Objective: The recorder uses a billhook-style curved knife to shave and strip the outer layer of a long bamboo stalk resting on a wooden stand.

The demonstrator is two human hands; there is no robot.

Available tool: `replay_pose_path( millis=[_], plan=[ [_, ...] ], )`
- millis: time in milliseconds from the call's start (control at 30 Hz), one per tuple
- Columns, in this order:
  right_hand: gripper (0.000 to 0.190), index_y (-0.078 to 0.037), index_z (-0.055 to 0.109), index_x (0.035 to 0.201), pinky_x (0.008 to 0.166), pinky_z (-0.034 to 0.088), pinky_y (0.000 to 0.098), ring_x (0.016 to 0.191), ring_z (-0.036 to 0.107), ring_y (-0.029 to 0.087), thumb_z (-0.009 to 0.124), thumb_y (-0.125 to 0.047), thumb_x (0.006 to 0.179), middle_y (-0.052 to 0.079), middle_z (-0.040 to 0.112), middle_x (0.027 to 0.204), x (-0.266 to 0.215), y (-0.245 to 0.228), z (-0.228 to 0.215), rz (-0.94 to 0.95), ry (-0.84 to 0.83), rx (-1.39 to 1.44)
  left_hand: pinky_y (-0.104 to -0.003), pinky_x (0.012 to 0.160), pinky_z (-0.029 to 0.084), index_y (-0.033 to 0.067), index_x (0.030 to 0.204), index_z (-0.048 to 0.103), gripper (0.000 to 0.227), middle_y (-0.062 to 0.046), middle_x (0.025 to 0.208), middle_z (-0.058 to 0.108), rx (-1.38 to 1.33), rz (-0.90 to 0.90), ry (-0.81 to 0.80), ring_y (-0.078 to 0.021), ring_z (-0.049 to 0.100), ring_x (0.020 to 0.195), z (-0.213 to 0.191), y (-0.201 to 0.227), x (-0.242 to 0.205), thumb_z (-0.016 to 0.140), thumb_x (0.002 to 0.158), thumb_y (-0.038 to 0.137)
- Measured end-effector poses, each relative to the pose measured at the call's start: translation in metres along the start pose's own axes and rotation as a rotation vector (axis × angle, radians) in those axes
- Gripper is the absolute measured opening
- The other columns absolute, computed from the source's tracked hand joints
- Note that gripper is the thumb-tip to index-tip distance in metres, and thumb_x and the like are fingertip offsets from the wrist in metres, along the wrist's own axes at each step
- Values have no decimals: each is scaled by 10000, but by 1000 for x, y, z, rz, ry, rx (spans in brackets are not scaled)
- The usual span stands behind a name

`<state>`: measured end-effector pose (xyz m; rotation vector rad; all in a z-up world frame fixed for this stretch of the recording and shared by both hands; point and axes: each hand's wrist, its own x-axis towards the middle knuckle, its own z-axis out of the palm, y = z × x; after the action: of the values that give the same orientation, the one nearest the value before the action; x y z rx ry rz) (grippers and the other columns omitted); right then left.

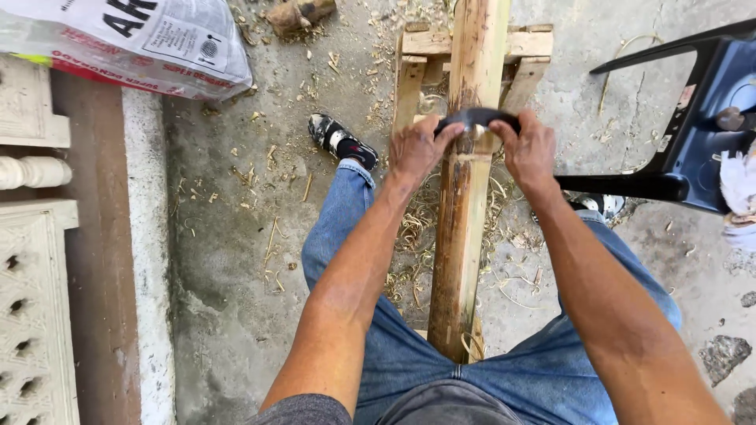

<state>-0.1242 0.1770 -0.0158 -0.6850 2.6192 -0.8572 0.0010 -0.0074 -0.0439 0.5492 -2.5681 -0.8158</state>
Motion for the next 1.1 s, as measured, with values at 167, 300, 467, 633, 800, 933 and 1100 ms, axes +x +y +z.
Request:
replay_pose_path(
  millis=[167,300,467,633,800,933,1100],
  plan=[
    [460,-16,626,941,367,447,329,458,510,149,653,-474,968,119,662,693,-41,19,12,79,-74,-12,-293,370,365,194,717,524,533,61,545,495,-24,-209,-258,-91,400,400,-7,10,-47,529,925,685],
    [379,-25,634,960,370,455,330,471,522,159,652,-402,991,121,688,748,-89,17,10,115,-118,11,-281,366,317,186,713,498,561,64,544,454,6,-147,-230,-85,360,416,-6,13,-98,494,942,698],
    [304,-34,643,1008,384,456,330,472,574,171,587,-327,1069,119,665,724,-214,41,28,105,-143,-94,-323,375,353,166,712,507,580,32,575,462,-16,-98,-258,-112,396,437,-39,43,-205,466,987,675],
    [275,-166,758,1097,460,479,320,514,638,191,655,-386,969,133,708,724,-313,56,22,10,-437,-331,-391,438,406,117,669,511,627,-36,573,491,-59,-38,-296,-171,476,469,-88,65,-262,520,982,661],
    [409,-79,727,1071,406,432,361,452,581,172,564,-447,999,130,663,598,-233,74,22,188,-522,-51,-406,462,447,106,702,591,592,-61,568,552,-169,-77,-438,-211,544,463,-65,41,-201,582,948,645],
    [391,-69,707,1007,366,395,337,452,499,158,594,-443,1007,42,621,621,-66,39,6,70,-278,-95,-371,394,441,140,750,597,582,-10,572,571,-242,-106,-304,-155,532,432,-13,2,-67,496,960,673],
    [334,5,636,1019,320,408,279,438,471,93,632,-319,1099,119,705,797,96,14,-9,-138,-89,-14,-290,333,367,168,751,555,616,69,554,476,-48,-27,-106,-84,411,406,44,-43,79,424,962,732]
  ],
)
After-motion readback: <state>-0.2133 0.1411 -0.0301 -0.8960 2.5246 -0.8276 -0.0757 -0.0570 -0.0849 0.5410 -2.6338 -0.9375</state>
